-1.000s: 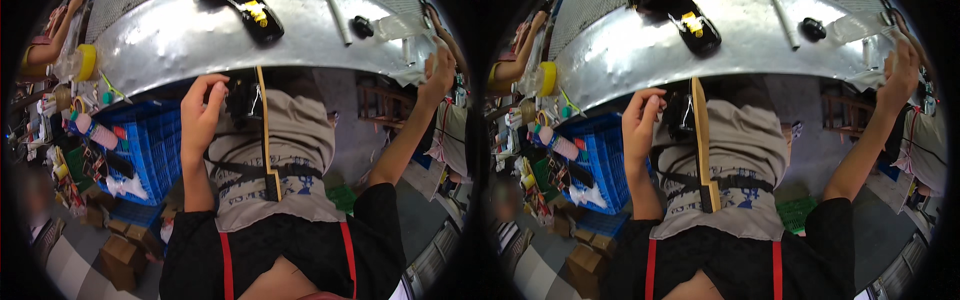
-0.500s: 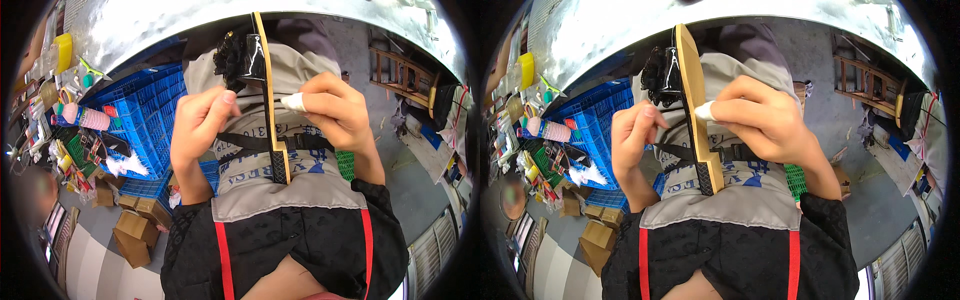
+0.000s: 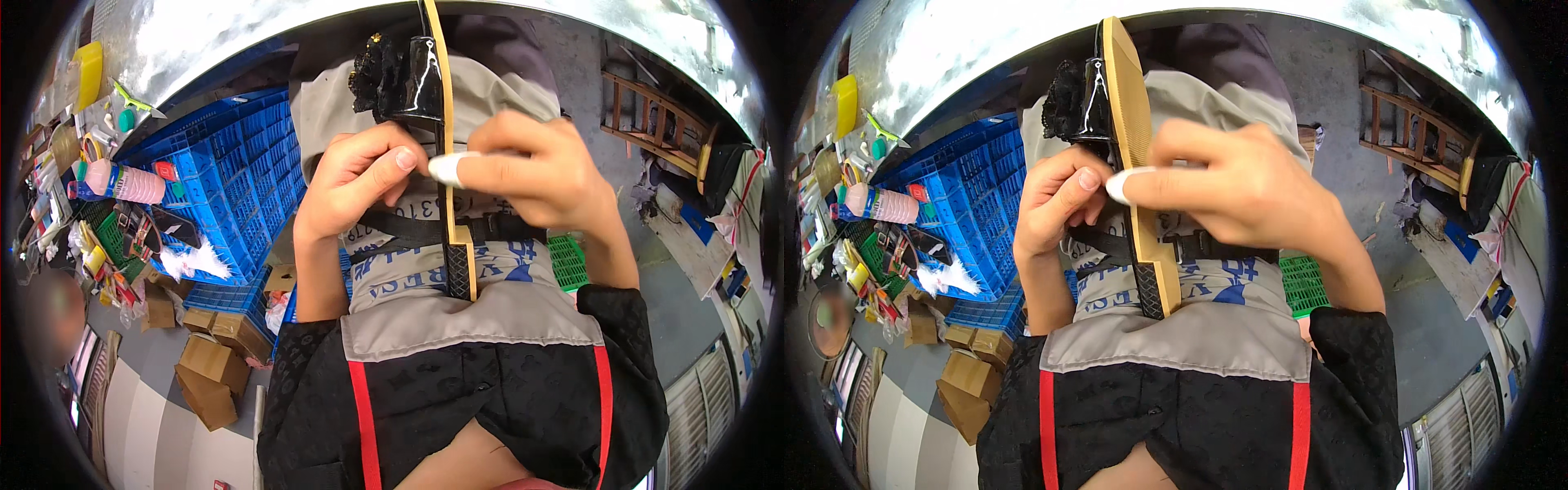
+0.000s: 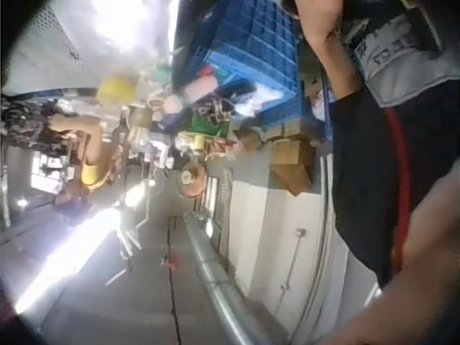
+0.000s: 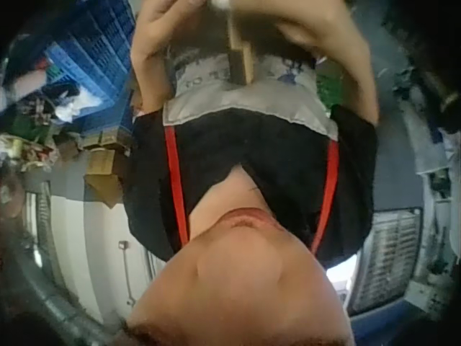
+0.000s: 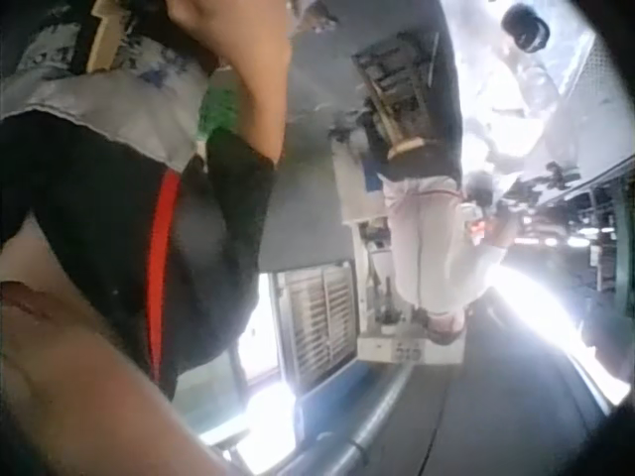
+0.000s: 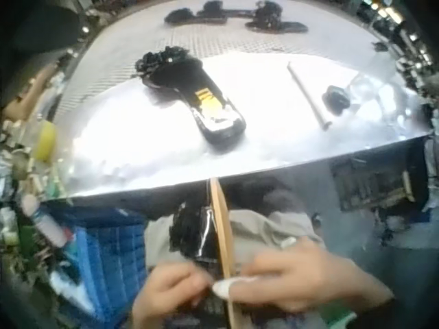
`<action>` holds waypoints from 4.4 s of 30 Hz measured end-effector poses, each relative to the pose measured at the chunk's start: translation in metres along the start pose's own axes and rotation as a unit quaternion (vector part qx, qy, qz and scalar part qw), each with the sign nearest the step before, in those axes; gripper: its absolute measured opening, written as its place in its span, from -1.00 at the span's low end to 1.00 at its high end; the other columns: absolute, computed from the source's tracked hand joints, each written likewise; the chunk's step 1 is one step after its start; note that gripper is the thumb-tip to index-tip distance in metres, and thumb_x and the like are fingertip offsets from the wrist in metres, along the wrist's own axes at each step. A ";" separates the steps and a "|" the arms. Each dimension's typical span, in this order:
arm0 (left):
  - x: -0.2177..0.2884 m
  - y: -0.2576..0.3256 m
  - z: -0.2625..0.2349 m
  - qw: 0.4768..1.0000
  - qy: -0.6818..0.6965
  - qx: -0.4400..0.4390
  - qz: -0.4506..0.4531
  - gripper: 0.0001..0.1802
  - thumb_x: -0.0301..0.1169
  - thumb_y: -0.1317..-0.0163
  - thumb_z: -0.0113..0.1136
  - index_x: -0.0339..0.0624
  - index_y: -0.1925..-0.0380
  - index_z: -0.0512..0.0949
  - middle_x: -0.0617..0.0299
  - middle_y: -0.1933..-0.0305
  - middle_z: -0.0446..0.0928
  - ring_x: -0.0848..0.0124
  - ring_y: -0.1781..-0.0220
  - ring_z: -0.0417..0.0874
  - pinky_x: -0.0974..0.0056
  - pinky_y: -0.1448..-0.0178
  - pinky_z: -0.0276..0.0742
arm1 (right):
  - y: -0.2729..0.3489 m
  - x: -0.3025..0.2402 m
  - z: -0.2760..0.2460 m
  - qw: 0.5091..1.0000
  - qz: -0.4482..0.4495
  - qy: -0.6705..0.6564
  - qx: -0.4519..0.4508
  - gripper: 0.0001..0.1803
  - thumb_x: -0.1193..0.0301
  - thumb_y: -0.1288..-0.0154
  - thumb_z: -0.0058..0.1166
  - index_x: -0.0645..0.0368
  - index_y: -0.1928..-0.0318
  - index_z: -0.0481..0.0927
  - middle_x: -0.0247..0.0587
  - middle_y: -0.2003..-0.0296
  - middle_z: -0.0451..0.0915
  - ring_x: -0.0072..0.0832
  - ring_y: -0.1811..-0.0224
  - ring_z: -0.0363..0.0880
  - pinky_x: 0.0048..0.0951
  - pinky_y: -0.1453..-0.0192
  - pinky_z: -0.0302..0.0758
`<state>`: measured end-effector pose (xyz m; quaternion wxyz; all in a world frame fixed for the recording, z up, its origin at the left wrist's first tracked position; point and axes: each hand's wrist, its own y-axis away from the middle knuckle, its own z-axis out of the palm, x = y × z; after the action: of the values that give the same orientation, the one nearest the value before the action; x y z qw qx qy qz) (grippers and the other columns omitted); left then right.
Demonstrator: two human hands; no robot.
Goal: Cleaning and inspecting shoe soles and uppers at a manufacturing conveyor belt.
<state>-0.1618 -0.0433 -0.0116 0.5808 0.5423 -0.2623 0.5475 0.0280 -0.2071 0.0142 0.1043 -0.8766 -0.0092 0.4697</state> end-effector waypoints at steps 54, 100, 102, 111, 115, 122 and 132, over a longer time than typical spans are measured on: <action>0.013 -0.006 0.004 0.996 -0.040 -0.026 -0.071 -0.63 -0.23 -0.57 -0.05 -0.31 0.30 0.53 0.35 0.72 0.40 0.59 0.70 0.40 0.41 0.58 0.31 | -0.006 0.017 -0.012 0.961 -0.233 0.112 -0.097 -0.66 0.37 -0.04 0.19 -0.01 0.10 0.66 -0.44 0.31 0.48 -0.59 0.50 0.43 -0.51 0.52 0.37; -0.011 -0.032 0.006 0.939 0.170 0.296 0.040 -0.59 -0.09 -0.47 -0.07 -0.21 0.08 0.57 0.22 0.15 0.62 0.40 0.15 0.65 0.31 0.11 0.58 | 0.061 0.001 -0.022 0.949 0.148 -0.266 0.086 -0.62 0.71 -0.20 0.00 0.35 -0.01 0.71 -0.23 0.34 0.51 -0.50 0.31 0.45 -0.52 0.21 0.34; -0.010 -0.031 0.005 0.952 0.187 0.238 0.038 -0.47 -0.03 -0.47 -0.05 -0.26 -0.13 0.53 0.18 -0.10 0.62 0.39 -0.04 0.65 0.27 -0.11 0.57 | 0.064 0.004 -0.006 0.937 0.177 -0.273 0.127 -0.66 0.67 -0.25 0.05 0.34 -0.02 0.71 -0.23 0.34 0.53 -0.50 0.30 0.46 -0.53 0.20 0.35; -0.001 -0.059 0.003 0.987 0.137 0.088 0.011 -0.17 0.13 -0.31 0.08 -0.41 -0.30 0.38 -0.23 -0.22 0.52 0.05 -0.25 0.62 0.04 -0.31 0.59 | 0.024 -0.004 0.006 0.996 0.022 -0.067 0.052 -0.53 0.69 0.00 0.11 0.19 0.01 0.73 -0.18 0.35 0.52 -0.32 0.38 0.56 -0.43 0.33 0.49; 0.004 -0.062 0.007 0.986 0.154 0.060 -0.034 -0.21 0.05 -0.26 0.16 -0.42 -0.26 0.40 -0.21 -0.21 0.53 0.05 -0.19 0.66 0.02 -0.17 0.70 | 0.005 0.010 0.008 0.993 -0.055 0.091 0.061 -0.46 0.59 0.00 0.16 -0.15 -0.04 0.69 -0.34 0.24 0.55 -0.32 0.47 0.60 -0.35 0.48 0.49; -0.001 -0.061 0.013 0.974 0.206 0.080 -0.047 -0.43 -0.06 -0.21 0.27 -0.26 -0.06 0.49 0.09 -0.01 0.58 0.34 0.02 0.63 0.14 0.05 0.72 | 0.013 0.009 -0.001 0.981 -0.111 -0.087 -0.136 -0.54 0.52 -0.03 0.21 -0.18 0.01 0.67 -0.38 0.26 0.54 -0.36 0.47 0.56 -0.38 0.52 0.44; -0.003 -0.064 0.025 0.970 0.167 0.172 -0.025 -0.43 -0.02 -0.25 0.18 -0.32 -0.02 0.55 0.06 0.16 0.64 0.35 0.19 0.69 0.20 0.09 0.70 | 0.007 0.003 -0.010 0.978 -0.102 -0.038 -0.178 -0.45 0.53 -0.01 0.21 -0.22 -0.08 0.65 -0.40 0.31 0.50 -0.38 0.49 0.57 -0.37 0.53 0.43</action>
<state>-0.0967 -0.0551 -0.0298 0.5283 0.5412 -0.0495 0.6524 0.0376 -0.2154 0.0160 -0.0062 -0.8570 -0.1856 0.4807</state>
